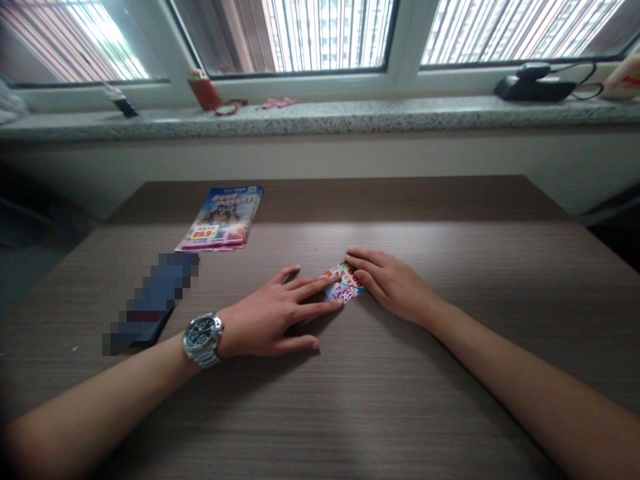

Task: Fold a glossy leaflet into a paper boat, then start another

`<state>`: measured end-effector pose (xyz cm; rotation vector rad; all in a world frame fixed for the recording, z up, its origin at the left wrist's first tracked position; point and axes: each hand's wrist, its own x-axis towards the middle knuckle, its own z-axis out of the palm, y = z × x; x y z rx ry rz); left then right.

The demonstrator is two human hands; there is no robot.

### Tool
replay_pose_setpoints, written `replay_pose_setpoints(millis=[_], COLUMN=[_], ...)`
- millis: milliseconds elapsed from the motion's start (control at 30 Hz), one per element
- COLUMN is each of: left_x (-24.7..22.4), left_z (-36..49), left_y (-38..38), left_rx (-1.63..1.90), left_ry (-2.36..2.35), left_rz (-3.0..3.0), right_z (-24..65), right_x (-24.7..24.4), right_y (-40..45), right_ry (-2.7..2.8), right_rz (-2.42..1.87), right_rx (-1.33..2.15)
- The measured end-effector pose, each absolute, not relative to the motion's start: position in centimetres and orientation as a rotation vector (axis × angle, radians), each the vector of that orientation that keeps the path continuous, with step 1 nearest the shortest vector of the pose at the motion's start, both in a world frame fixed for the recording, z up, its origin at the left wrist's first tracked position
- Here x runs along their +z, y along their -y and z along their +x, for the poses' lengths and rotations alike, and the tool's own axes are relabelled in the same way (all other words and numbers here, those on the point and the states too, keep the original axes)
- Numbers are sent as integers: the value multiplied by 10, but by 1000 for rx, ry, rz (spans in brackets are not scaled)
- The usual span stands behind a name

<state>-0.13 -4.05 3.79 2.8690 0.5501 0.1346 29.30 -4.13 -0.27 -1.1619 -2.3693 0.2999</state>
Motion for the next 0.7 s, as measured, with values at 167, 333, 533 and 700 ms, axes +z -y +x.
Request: replay_pose_setpoints(millis=[167, 333, 533, 700], left_x=[36, 35, 31, 27], left_z=[-2, -2, 2, 4], left_y=[39, 37, 38, 35], left_rx=[148, 149, 213, 273], left_ry=[-535, -527, -566, -654], left_rz=[2869, 2881, 2885, 2886], right_z=[297, 298, 296, 296], right_x=[-3, -4, -3, -3], right_y=[42, 42, 43, 44], right_ry=[2437, 2477, 2454, 2480], right_rz=[-1050, -1018, -1017, -1015], right_rx=[272, 246, 234, 216])
